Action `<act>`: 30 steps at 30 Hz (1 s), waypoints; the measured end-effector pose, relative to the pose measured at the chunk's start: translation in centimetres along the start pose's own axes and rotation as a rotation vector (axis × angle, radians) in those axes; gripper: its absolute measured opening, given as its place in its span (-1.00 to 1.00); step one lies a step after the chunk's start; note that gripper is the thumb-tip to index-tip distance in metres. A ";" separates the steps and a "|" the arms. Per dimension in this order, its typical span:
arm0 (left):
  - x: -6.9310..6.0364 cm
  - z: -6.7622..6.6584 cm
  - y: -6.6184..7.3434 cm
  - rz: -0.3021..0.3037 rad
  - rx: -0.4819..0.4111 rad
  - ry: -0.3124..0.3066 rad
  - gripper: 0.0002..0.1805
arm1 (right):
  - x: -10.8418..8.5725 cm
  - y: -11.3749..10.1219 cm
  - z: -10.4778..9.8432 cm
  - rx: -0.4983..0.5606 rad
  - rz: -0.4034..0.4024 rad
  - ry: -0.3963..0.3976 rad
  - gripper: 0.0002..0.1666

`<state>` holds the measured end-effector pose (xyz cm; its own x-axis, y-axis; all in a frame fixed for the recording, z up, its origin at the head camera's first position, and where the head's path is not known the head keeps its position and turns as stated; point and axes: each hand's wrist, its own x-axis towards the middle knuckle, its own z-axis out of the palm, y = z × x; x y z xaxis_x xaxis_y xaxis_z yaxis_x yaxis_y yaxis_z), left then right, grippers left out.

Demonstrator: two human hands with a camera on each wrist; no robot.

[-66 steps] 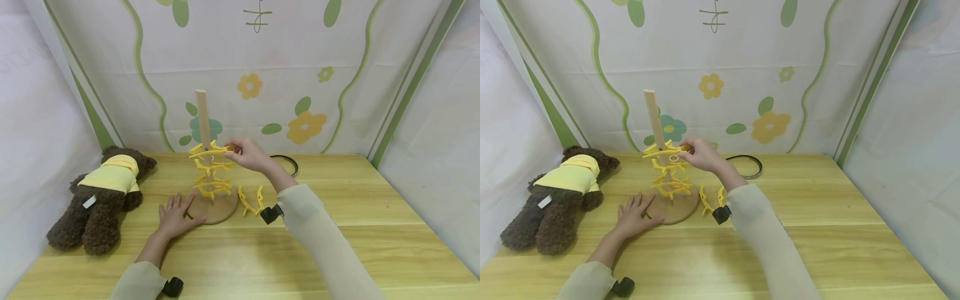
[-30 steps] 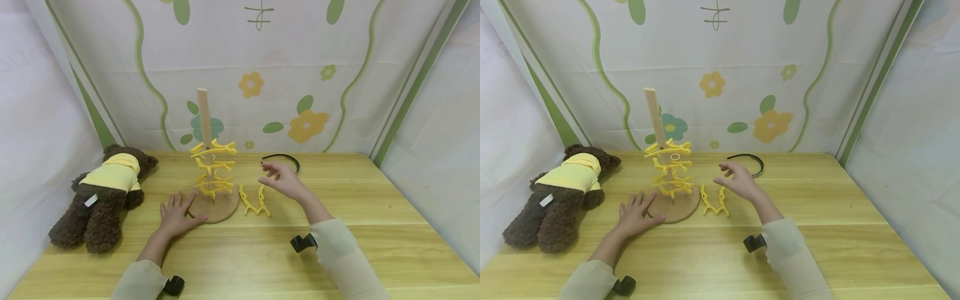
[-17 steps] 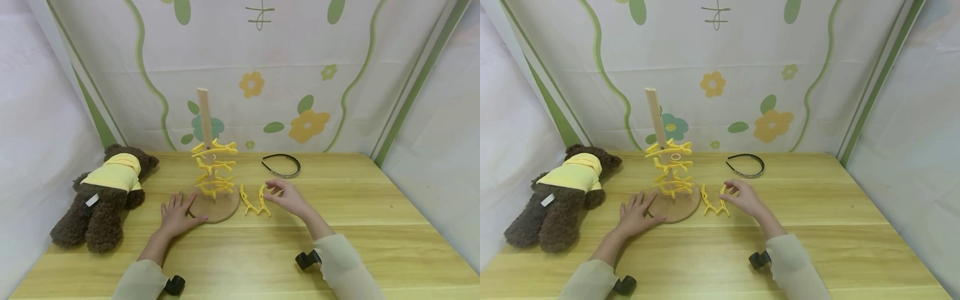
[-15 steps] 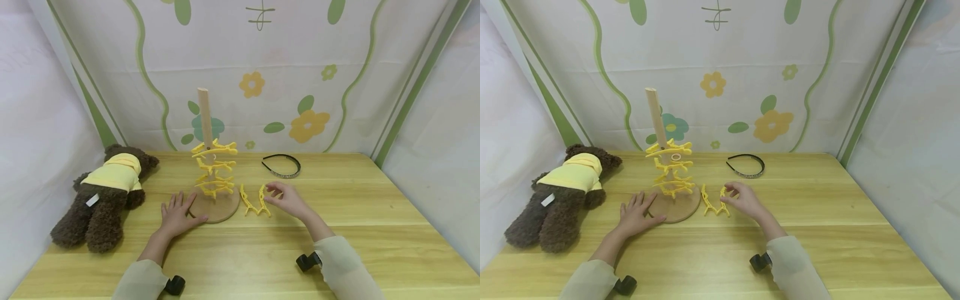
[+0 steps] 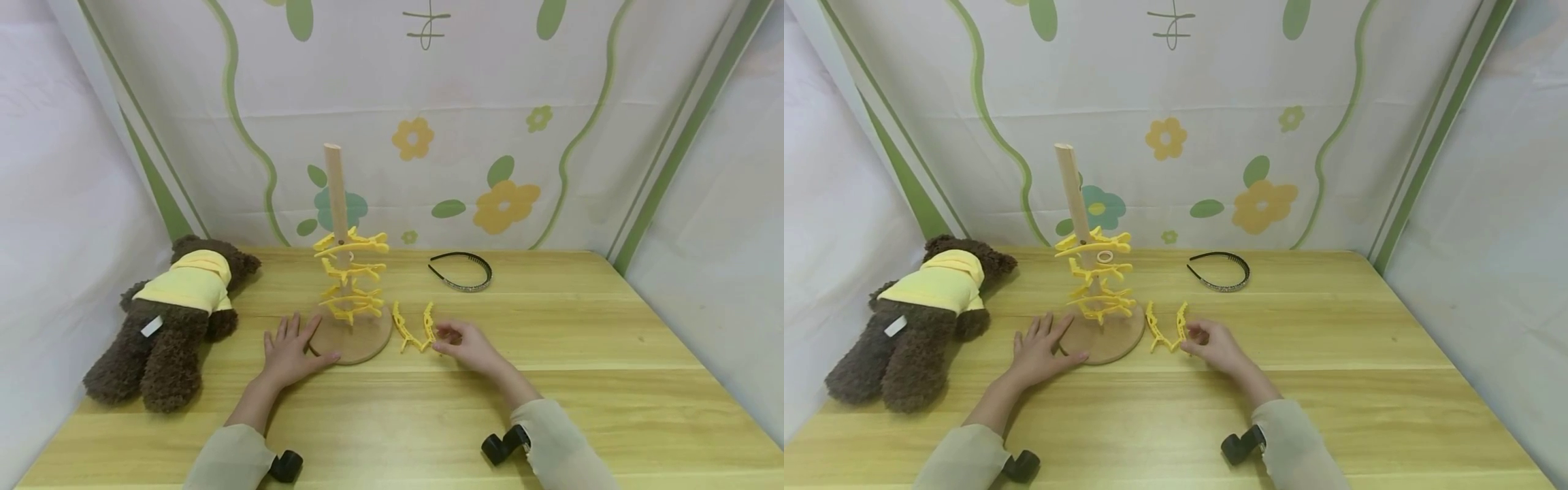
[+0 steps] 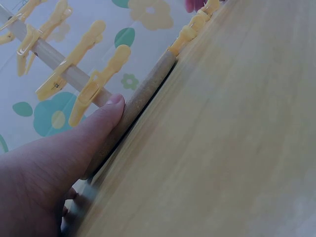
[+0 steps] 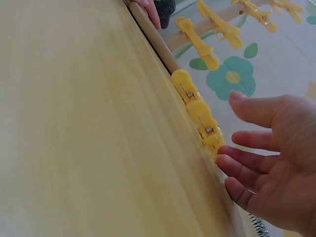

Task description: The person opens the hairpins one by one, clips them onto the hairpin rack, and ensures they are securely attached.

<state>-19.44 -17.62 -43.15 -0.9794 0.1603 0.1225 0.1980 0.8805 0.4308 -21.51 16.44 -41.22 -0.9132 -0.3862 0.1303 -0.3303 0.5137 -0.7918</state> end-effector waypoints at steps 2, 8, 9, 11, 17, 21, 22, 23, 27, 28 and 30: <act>0.0 0.0 0.0 0.001 0.005 0.001 0.02 | 0.0 0.3 0.3 0.001 0.007 0.014 -0.50; -0.1 0.0 -0.1 0.005 0.010 0.004 0.01 | 0.1 1.0 1.0 0.001 0.023 0.055 -0.64; -0.1 0.0 -0.1 0.006 0.007 0.005 0.01 | 0.1 1.1 1.0 -0.003 0.029 0.063 -0.67; -0.1 0.0 -0.1 0.007 0.002 0.004 0.01 | 0.0 1.2 1.0 -0.023 0.032 0.084 -0.73; -0.1 -0.1 0.1 -0.001 0.003 0.000 0.01 | -0.1 1.7 0.4 -0.070 0.042 0.161 -0.83; -0.1 -0.1 0.0 0.000 0.004 -0.001 0.00 | -0.2 2.1 -0.2 -0.076 0.055 0.196 -0.88; -0.1 0.0 0.0 0.001 0.004 0.000 0.00 | -0.2 2.2 -0.4 -0.078 0.057 0.203 -0.88; -0.1 0.0 0.0 -0.001 0.005 0.000 0.00 | -0.2 2.3 -0.5 -0.080 0.059 0.209 -0.88; -0.1 0.1 -0.1 0.000 0.004 0.001 0.01 | -0.2 2.6 -0.8 -0.104 0.068 0.223 -0.88; -0.1 0.1 -0.1 0.000 0.003 0.003 0.01 | -0.2 2.6 -0.9 -0.118 0.063 0.215 -0.86; -0.1 0.1 -0.1 0.000 0.002 0.003 0.01 | -0.2 2.6 -0.9 -0.156 0.055 0.191 -0.76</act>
<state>-19.35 -17.63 -43.30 -0.9793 0.1589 0.1253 0.1979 0.8814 0.4289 -22.37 18.53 -42.76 -0.9546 -0.2101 0.2112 -0.2977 0.6480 -0.7011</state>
